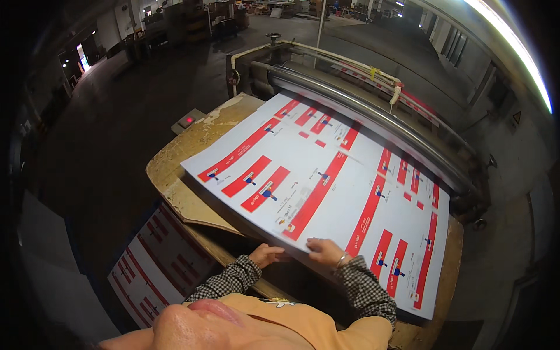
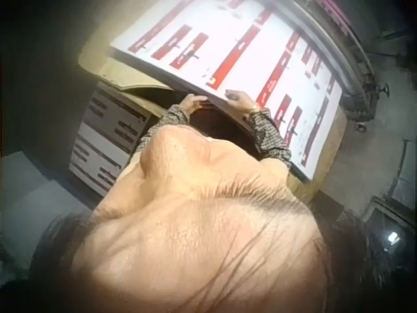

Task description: The recorder is aligning and stacking printed paper sheets on a large industrial paper-processing table.

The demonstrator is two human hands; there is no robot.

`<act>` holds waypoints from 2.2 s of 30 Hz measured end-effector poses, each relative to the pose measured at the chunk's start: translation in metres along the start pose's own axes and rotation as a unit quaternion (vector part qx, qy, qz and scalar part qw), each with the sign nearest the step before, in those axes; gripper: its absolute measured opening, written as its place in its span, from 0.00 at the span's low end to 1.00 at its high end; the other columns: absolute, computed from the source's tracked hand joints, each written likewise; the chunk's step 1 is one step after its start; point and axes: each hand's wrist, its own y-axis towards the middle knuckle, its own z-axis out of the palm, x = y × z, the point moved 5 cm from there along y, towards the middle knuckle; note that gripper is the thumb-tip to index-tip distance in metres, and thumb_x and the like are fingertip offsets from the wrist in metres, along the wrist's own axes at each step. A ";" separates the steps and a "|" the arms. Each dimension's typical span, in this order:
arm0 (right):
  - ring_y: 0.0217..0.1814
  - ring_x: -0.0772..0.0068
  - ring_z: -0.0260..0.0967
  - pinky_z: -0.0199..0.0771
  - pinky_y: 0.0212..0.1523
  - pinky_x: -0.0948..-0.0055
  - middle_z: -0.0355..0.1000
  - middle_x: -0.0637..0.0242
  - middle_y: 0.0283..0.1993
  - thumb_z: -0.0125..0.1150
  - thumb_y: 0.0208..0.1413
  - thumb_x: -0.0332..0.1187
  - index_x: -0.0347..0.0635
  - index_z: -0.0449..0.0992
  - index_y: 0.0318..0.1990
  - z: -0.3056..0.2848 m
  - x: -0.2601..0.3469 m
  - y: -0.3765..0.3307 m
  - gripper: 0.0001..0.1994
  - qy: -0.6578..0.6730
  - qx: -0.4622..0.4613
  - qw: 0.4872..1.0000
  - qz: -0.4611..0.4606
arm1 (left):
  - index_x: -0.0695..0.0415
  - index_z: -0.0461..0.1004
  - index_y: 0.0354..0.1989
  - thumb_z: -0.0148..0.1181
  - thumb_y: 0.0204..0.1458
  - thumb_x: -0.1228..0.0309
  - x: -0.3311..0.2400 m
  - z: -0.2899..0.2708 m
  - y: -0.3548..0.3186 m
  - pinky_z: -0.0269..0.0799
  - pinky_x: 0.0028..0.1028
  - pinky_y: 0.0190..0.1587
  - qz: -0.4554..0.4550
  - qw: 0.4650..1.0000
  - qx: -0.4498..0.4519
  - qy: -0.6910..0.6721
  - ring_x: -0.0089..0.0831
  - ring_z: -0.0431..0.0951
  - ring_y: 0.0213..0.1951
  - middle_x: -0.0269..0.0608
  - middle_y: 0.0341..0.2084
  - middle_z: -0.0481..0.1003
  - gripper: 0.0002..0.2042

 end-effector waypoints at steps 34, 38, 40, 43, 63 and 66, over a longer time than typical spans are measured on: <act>0.64 0.44 0.42 0.47 0.60 0.54 0.49 0.44 0.61 0.64 0.35 0.40 0.39 0.61 0.55 0.021 -0.004 0.004 0.35 -0.059 0.016 0.998 0.011 | 0.69 0.67 0.41 0.51 0.50 0.73 -0.003 0.002 -0.001 0.72 0.36 0.45 0.006 1.000 -0.004 0.000 0.37 0.74 0.40 0.49 0.37 0.73 0.13; 0.46 0.61 0.69 0.68 0.48 0.71 0.69 0.52 0.47 0.52 0.44 0.29 0.33 0.71 0.43 -0.047 0.028 -0.005 0.17 0.154 -0.019 0.988 0.027 | 0.68 0.65 0.46 0.47 0.52 0.72 0.004 -0.003 0.002 0.67 0.42 0.49 -0.022 0.999 -0.035 -0.019 0.42 0.71 0.45 0.52 0.42 0.70 0.15; 0.46 0.61 0.69 0.68 0.48 0.71 0.69 0.52 0.47 0.52 0.44 0.29 0.32 0.71 0.43 -0.056 0.032 -0.010 0.17 0.175 -0.059 0.983 0.018 | 0.69 0.61 0.49 0.43 0.53 0.69 0.004 -0.007 0.003 0.67 0.45 0.49 -0.021 0.996 -0.085 -0.008 0.45 0.70 0.47 0.55 0.45 0.68 0.18; 0.45 0.58 0.69 0.68 0.47 0.71 0.69 0.51 0.46 0.53 0.43 0.29 0.33 0.72 0.40 -0.056 0.038 -0.017 0.15 0.171 -0.127 0.975 -0.059 | 0.68 0.62 0.48 0.40 0.54 0.68 -0.004 0.006 0.001 0.69 0.44 0.48 -0.012 0.988 -0.155 0.010 0.43 0.70 0.46 0.54 0.44 0.68 0.18; 0.64 0.47 0.46 0.47 0.62 0.58 0.56 0.45 0.58 0.66 0.35 0.45 0.39 0.64 0.53 0.008 -0.022 0.048 0.35 -0.022 -0.061 0.996 0.069 | 0.70 0.65 0.40 0.48 0.54 0.66 0.006 -0.012 0.008 0.74 0.35 0.41 -0.008 0.996 -0.092 -0.003 0.36 0.76 0.35 0.49 0.34 0.73 0.15; 0.66 0.41 0.37 0.39 0.61 0.45 0.43 0.41 0.63 0.69 0.28 0.50 0.41 0.54 0.59 0.040 0.004 0.021 0.47 -0.111 -0.013 0.992 0.055 | 0.70 0.65 0.43 0.50 0.52 0.69 0.000 -0.002 0.003 0.72 0.34 0.43 0.018 0.998 -0.052 -0.007 0.37 0.75 0.38 0.51 0.37 0.72 0.15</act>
